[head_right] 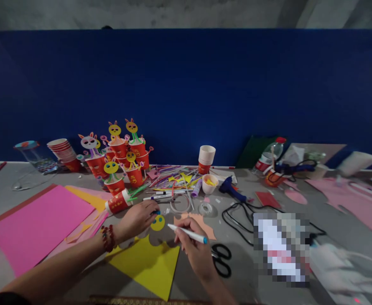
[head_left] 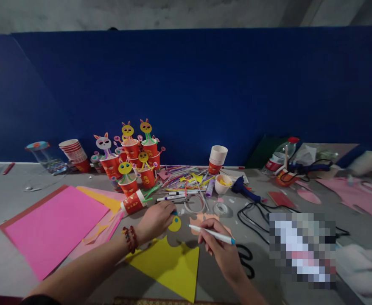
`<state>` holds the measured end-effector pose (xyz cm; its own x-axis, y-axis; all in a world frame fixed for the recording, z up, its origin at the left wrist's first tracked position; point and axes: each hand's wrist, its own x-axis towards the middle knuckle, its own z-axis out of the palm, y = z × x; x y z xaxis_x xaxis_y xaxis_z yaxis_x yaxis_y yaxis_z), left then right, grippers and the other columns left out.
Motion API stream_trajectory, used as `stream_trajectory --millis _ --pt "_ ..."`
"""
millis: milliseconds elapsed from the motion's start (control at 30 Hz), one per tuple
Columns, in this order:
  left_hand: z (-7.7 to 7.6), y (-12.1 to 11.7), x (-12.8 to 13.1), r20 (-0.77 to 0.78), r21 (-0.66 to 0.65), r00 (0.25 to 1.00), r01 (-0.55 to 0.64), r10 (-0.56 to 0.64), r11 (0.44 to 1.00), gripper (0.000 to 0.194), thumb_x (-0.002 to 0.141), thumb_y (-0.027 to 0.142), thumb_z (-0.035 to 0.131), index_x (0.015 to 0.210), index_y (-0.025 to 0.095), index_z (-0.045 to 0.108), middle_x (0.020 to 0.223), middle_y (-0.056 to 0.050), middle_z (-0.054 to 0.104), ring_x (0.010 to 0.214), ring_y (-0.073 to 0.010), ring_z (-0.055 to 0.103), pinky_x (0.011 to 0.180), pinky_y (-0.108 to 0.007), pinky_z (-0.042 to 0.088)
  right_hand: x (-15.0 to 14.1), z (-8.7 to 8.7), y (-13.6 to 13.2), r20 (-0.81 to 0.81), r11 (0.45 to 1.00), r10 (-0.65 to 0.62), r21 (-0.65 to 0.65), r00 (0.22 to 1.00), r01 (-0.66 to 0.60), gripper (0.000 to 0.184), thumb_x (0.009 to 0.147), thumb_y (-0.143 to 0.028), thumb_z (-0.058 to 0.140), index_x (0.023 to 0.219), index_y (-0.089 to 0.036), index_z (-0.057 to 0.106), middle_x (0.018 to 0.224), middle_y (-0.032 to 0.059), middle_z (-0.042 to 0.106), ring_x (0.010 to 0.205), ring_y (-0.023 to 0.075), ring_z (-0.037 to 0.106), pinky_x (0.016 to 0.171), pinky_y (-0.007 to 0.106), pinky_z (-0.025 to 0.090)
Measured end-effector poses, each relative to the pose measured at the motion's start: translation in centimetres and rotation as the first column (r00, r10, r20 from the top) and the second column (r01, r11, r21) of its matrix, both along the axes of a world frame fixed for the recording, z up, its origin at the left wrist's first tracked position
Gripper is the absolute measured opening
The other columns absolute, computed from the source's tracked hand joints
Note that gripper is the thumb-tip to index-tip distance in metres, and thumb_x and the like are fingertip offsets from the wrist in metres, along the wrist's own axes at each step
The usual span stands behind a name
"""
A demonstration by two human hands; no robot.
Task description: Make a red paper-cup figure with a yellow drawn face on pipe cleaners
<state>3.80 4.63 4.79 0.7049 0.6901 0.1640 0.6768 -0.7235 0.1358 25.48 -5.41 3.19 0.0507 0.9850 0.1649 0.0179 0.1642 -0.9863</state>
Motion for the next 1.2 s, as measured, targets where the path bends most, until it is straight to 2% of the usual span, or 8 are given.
stream_trajectory --millis 200,300,433,567,733,967,1067,1200 --pt "2.3 -3.9 -0.6 0.316 -0.107 0.948 0.085 -0.047 0.991 0.011 0.097 0.02 0.053 0.106 0.019 0.06 0.099 -0.005 0.071 0.089 -0.0203 0.067 0.078 -0.029 0.052 -1.4 1.5 -0.4 0.014 0.997 -0.019 0.08 1.0 0.018 0.025 0.094 -0.044 0.06 0.085 -0.021 0.063 0.063 -0.0015 0.063 0.05 0.0105 0.049 0.046 0.02 0.039" --pt "2.8 -4.3 -1.1 0.358 -0.103 0.932 0.105 -0.062 0.989 0.012 0.096 0.018 0.053 0.105 0.019 0.06 0.099 -0.006 0.071 0.089 -0.0208 0.066 0.077 -0.029 0.051 -1.7 1.6 -0.5 0.01 0.997 -0.005 0.074 1.0 0.004 0.024 0.094 -0.042 0.061 0.084 -0.021 0.062 0.063 -0.0017 0.064 0.05 0.0102 0.05 0.047 0.02 0.039" --pt "2.6 -3.9 -2.3 0.369 -0.111 0.929 0.054 -0.009 0.992 0.013 0.098 0.02 0.05 0.107 0.019 0.059 0.104 -0.007 0.069 0.094 -0.0217 0.065 0.081 -0.031 0.05 -1.5 1.3 -0.6 -0.001 0.998 -0.01 0.061 1.0 0.01 0.022 0.094 -0.042 0.061 0.086 -0.021 0.062 0.063 -0.0014 0.065 0.049 0.0102 0.049 0.046 0.02 0.039" --pt "1.8 -4.2 -2.9 0.386 -0.245 0.916 -0.013 0.11 0.969 0.012 0.098 0.022 0.052 0.107 0.02 0.06 0.1 -0.005 0.069 0.085 -0.0187 0.065 0.073 -0.027 0.049 -1.4 1.1 -0.8 -0.038 1.0 -0.016 0.023 0.999 0.016 0.023 0.094 -0.042 0.062 0.086 -0.021 0.061 0.063 -0.0018 0.064 0.048 0.0094 0.047 0.045 0.019 0.037" --pt "1.4 -5.3 -2.1 0.439 -0.271 0.898 0.101 0.03 0.957 0.016 0.097 0.019 0.051 0.109 0.02 0.061 0.101 -0.006 0.07 0.087 -0.0181 0.065 0.076 -0.027 0.049 -2.2 0.8 -1.1 -0.024 0.999 0.041 -0.007 0.999 -0.041 0.026 0.093 -0.044 0.062 0.084 -0.02 0.06 0.063 -0.0008 0.065 0.049 0.0095 0.047 0.045 0.02 0.036" --pt "1.8 -6.1 -1.5 0.477 -0.259 0.878 0.189 -0.045 0.947 0.019 0.097 0.017 0.05 0.11 0.018 0.064 0.103 -0.008 0.07 0.094 -0.0194 0.064 0.082 -0.028 0.049 -2.4 0.8 -1.5 -0.015 0.998 0.052 -0.039 0.999 -0.053 0.027 0.092 -0.045 0.062 0.083 -0.02 0.06 0.063 -0.0011 0.063 0.05 0.0102 0.046 0.047 0.021 0.036" --pt "2.2 -6.7 -1.3 0.497 -0.336 0.867 0.232 -0.038 0.913 0.019 0.097 0.018 0.05 0.108 0.019 0.066 0.102 -0.007 0.07 0.094 -0.0188 0.064 0.083 -0.027 0.048 -2.6 0.9 -1.8 -0.004 0.993 0.098 -0.061 0.995 -0.098 0.027 0.091 -0.045 0.063 0.081 -0.02 0.059 0.063 -0.0013 0.062 0.051 0.0106 0.046 0.048 0.022 0.036" --pt "2.7 -7.2 -1.4 0.525 -0.513 0.849 0.264 0.056 0.817 0.015 0.097 0.023 0.055 0.101 0.019 0.069 0.097 -0.005 0.071 0.09 -0.0162 0.063 0.081 -0.025 0.046 -2.9 0.7 -2.0 -0.056 0.985 0.155 -0.074 0.986 -0.158 0.029 0.091 -0.046 0.061 0.077 -0.021 0.057 0.059 -0.0031 0.058 0.05 0.0106 0.045 0.047 0.022 0.034"
